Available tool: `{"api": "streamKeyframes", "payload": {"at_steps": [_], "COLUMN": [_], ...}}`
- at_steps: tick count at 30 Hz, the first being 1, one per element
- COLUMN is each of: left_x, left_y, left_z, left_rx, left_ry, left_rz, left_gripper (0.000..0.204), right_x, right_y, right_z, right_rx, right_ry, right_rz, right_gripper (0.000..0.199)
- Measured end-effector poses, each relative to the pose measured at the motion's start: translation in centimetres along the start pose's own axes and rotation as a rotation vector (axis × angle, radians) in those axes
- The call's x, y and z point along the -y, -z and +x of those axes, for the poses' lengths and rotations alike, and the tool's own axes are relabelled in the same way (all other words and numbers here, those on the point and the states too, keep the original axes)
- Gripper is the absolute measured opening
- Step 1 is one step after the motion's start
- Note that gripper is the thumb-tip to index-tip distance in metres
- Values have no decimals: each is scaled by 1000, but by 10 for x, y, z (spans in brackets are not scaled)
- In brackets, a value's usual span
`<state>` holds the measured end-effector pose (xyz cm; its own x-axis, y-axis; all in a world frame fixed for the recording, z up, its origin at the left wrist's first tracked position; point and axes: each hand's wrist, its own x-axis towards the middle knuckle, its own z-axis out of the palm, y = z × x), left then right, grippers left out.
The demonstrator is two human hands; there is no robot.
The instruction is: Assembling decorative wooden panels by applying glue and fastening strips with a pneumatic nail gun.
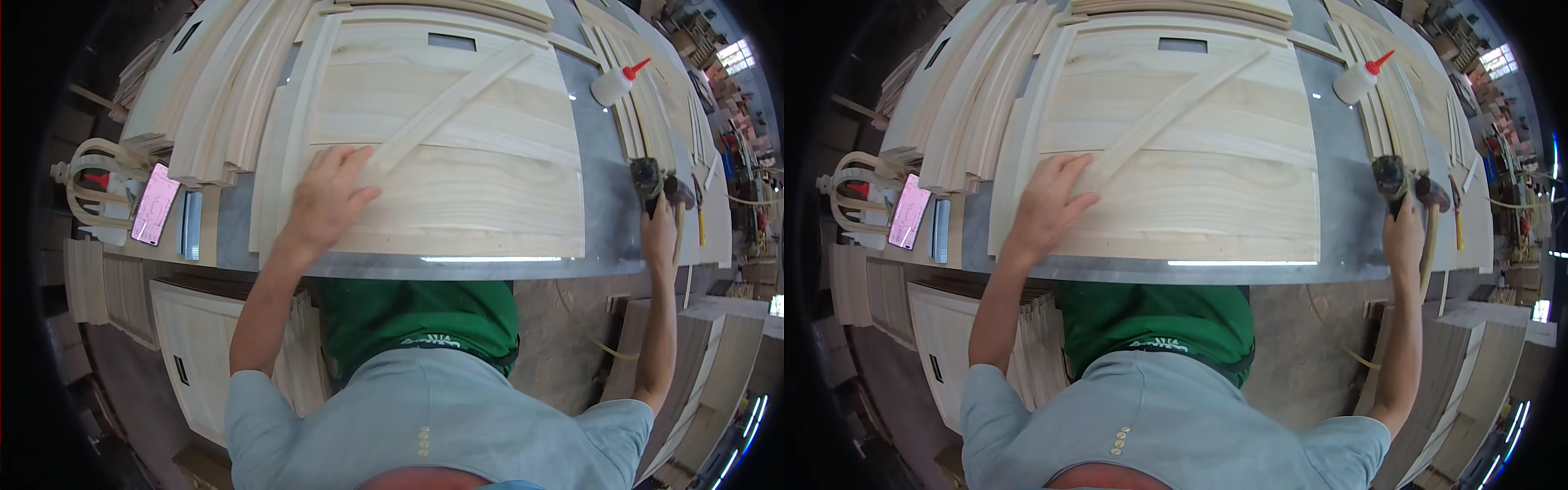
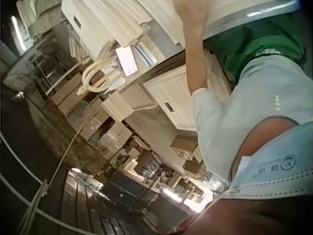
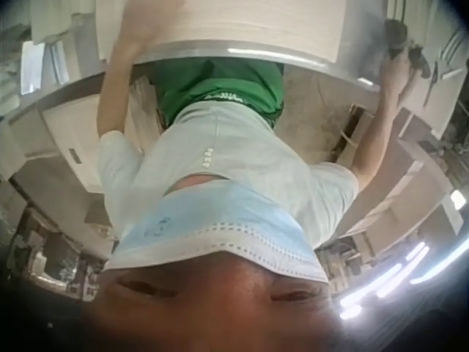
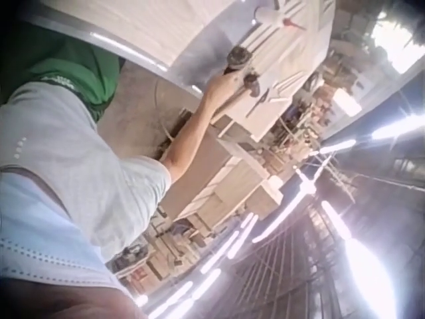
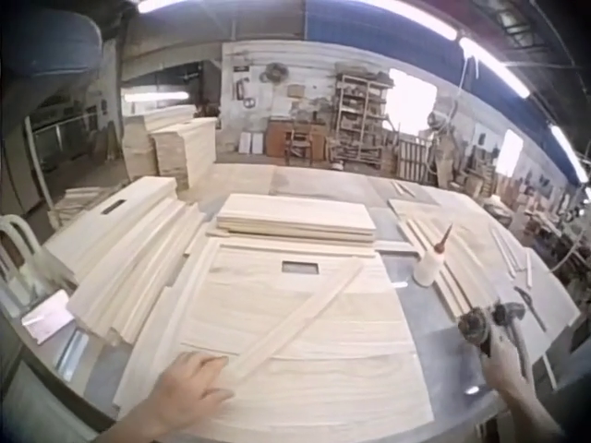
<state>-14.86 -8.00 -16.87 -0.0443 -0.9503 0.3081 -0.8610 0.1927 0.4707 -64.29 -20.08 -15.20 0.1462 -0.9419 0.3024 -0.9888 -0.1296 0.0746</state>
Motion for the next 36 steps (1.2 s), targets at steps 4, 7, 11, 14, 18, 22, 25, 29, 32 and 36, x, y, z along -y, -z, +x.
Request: {"api": "streamKeyframes", "payload": {"at_steps": [4, 7, 11, 14, 18, 22, 25, 29, 32, 36], "left_x": [-7, -10, -11, -10, -16, -26, -36, -63, -99, -136], "left_y": [-17, -20, -16, -3, 2, -3, -7, -33, -80, -114], "left_z": [19, 23, 29, 32, 33, 31, 25, 16, 22, 32], "left_rx": [-2, 61, 123, 296, 370, 353, 325, 319, 159, 46], "left_ry": [12, 49, 70, 522, 780, 810, 814, 627, 249, 59], "left_rz": [62, 64, 88, -772, -1369, -1493, -1492, -1355, -1043, -831], "left_gripper": [46, 46, 42, 41, 43, 46, 47, 53, 75, 68], "right_x": [5, 12, 25, 46, 102, 165, 202, 213, 213, 191], "right_y": [-22, -24, -11, 9, 18, 17, 17, 18, 13, 5], "right_z": [-12, -19, -18, -13, -4, 4, 5, 2, -1, -11], "right_rx": [115, 74, -24, -173, 30, 310, 448, 542, 503, 334], "right_ry": [-157, -165, -105, -100, -133, -76, -22, -87, -140, -273], "right_rz": [-19, 14, 6, 492, 1040, 1374, 1448, 1498, 1547, 1531], "right_gripper": [47, 50, 44, 35, 28, 31, 32, 36, 45, 49]}}
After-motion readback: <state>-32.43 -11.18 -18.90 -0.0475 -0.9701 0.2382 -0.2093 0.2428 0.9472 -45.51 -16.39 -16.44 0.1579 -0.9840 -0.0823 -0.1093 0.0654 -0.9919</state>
